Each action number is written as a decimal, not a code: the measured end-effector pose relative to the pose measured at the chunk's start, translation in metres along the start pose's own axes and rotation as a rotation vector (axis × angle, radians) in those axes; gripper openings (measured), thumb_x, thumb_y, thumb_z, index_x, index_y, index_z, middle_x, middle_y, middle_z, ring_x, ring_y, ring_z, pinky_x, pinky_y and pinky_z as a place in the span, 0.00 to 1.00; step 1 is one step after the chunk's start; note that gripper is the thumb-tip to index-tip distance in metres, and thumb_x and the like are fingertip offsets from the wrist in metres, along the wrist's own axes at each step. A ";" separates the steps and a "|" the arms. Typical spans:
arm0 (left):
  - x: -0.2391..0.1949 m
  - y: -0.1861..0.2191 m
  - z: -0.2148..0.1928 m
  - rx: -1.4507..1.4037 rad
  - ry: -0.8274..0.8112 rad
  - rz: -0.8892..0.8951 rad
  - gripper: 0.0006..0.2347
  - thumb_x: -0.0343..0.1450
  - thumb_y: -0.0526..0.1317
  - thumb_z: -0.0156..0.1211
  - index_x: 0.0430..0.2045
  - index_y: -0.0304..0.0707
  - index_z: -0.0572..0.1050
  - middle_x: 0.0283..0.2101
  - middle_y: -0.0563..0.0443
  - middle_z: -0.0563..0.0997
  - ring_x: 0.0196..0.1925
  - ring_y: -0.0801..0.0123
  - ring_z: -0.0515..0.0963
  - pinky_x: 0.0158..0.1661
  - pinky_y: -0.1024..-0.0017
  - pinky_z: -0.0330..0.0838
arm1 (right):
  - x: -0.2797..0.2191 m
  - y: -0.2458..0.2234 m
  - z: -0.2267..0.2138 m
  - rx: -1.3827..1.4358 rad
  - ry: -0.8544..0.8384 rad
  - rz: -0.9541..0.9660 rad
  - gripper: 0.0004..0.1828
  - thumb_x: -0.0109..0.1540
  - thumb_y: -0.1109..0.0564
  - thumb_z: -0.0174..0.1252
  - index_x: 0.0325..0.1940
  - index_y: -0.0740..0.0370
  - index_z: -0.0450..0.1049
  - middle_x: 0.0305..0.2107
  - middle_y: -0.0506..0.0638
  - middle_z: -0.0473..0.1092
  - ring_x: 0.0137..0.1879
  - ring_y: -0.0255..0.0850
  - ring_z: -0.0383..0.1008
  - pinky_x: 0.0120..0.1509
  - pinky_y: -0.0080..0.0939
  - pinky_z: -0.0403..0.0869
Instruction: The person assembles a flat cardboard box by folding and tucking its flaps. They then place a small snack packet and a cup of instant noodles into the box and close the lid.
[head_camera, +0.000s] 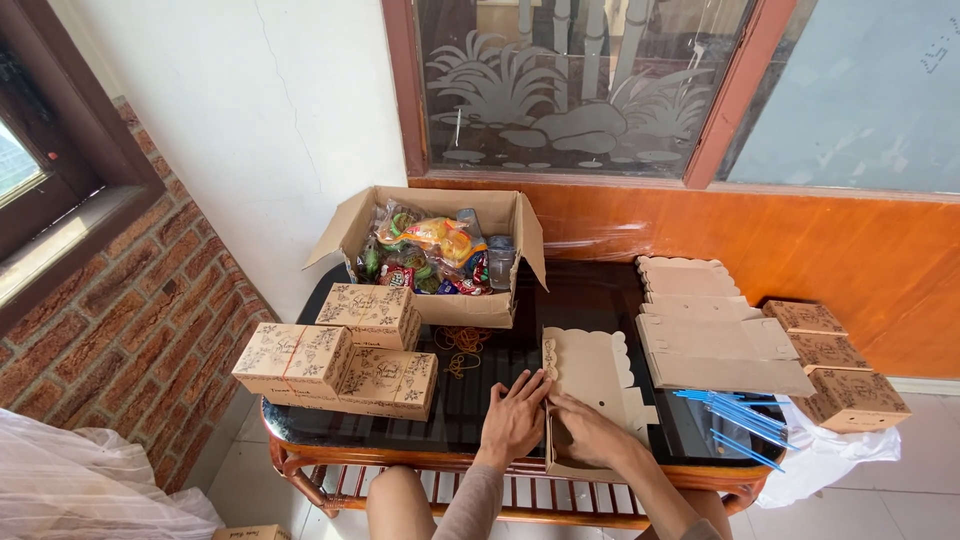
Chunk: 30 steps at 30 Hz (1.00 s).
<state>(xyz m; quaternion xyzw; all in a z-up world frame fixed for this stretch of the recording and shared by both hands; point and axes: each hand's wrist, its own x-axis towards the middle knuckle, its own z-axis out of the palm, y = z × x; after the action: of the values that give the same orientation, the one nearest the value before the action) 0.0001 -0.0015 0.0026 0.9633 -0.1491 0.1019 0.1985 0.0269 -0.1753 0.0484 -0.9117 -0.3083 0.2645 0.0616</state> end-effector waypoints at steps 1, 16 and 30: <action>0.000 0.000 0.000 0.001 0.002 0.001 0.23 0.75 0.42 0.39 0.68 0.46 0.62 0.73 0.51 0.61 0.75 0.57 0.57 0.58 0.46 0.52 | 0.002 0.006 0.004 -0.001 0.002 0.000 0.42 0.62 0.72 0.54 0.77 0.62 0.46 0.77 0.54 0.35 0.83 0.45 0.34 0.85 0.44 0.40; 0.001 -0.005 0.011 -0.041 0.157 -0.044 0.17 0.75 0.43 0.45 0.59 0.54 0.73 0.70 0.37 0.63 0.71 0.49 0.62 0.54 0.47 0.58 | -0.021 -0.003 -0.001 0.062 -0.006 -0.028 0.42 0.66 0.55 0.49 0.80 0.51 0.36 0.77 0.47 0.34 0.83 0.43 0.32 0.83 0.50 0.38; 0.002 -0.003 0.006 -0.008 0.088 -0.075 0.19 0.78 0.46 0.40 0.64 0.57 0.68 0.71 0.40 0.61 0.72 0.53 0.60 0.56 0.50 0.57 | -0.009 -0.025 -0.026 -0.007 -0.041 0.112 0.53 0.57 0.56 0.56 0.80 0.56 0.35 0.76 0.49 0.29 0.81 0.48 0.33 0.83 0.59 0.41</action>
<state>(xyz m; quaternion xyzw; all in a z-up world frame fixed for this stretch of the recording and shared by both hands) 0.0043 -0.0019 -0.0034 0.9620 -0.1045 0.1360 0.2125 0.0212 -0.1594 0.0816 -0.9221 -0.2589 0.2850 0.0374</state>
